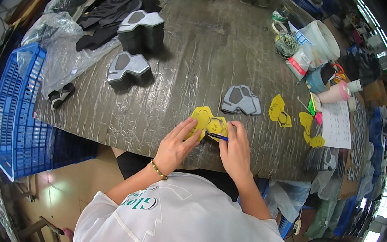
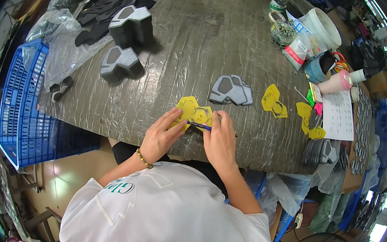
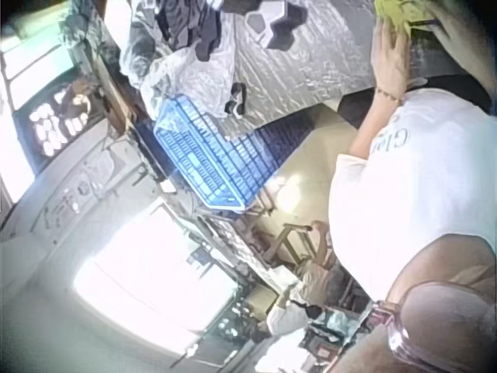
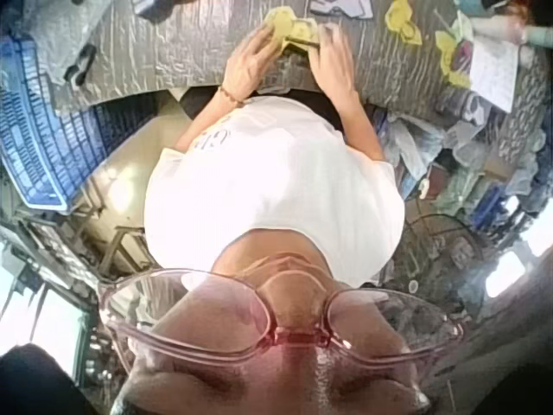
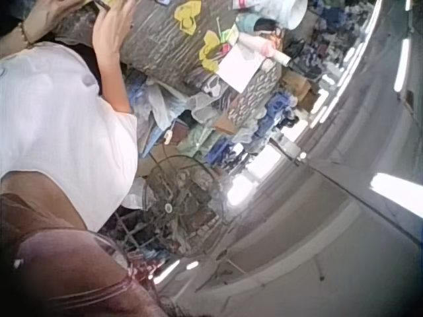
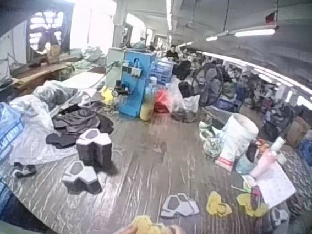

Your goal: The person handles foam pieces on a table, aligns a yellow stencil over them, and traces markings onto each piece using a pen.

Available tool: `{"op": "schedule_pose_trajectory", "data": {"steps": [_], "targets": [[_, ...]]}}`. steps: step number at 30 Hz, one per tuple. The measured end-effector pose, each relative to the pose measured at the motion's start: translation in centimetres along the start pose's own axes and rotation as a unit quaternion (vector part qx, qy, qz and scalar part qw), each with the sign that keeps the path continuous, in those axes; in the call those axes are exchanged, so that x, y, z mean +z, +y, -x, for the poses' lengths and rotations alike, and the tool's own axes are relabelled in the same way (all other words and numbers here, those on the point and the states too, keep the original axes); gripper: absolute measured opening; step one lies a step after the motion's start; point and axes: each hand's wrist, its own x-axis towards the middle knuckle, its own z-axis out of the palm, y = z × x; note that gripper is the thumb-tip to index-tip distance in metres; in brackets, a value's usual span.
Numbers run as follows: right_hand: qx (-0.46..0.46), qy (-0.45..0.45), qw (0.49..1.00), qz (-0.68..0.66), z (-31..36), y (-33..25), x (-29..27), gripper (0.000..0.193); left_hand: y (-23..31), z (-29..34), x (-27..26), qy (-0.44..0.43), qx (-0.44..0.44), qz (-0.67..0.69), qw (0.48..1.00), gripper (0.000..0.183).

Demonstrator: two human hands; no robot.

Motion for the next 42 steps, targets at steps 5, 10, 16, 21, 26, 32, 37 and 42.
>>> {"op": "schedule_pose_trajectory", "data": {"steps": [5,10,16,21,26,32,37,42], "targets": [[0.046,0.065,0.977,-0.2,-0.3,0.1,-0.5,0.038,0.2,-0.5,-1.1,0.058,-0.037,0.092,0.993,0.033],[0.176,-0.048,0.914,-0.363,-1.3,-0.8,-2.4,0.039,-1.5,0.3,-1.2,0.087,-0.23,0.403,0.882,0.018],[0.042,0.024,0.999,0.002,-0.1,0.1,1.4,0.045,-4.3,0.2,-3.7,0.244,-0.238,0.44,0.831,0.026],[0.041,0.055,0.998,0.006,-0.1,-0.9,1.1,0.041,-4.4,0.2,-5.0,0.26,-0.219,0.399,0.851,0.03],[0.102,0.081,0.967,-0.219,-1.2,1.1,0.8,0.027,-3.3,0.2,-4.3,0.228,-0.223,0.387,0.865,0.034],[0.138,0.171,0.945,-0.241,-5.3,8.9,-1.1,0.03,-1.0,-0.8,-2.4,0.137,-0.215,0.408,0.877,0.034],[0.008,0.098,0.981,-0.168,-3.2,5.5,-2.5,0.028,0.4,-1.5,-1.3,0.074,-0.195,0.315,0.926,0.033],[-0.047,-0.035,0.994,-0.091,0.2,2.3,-1.0,0.044,0.4,-1.0,-0.8,0.044,-0.118,0.138,0.982,0.035]]}}
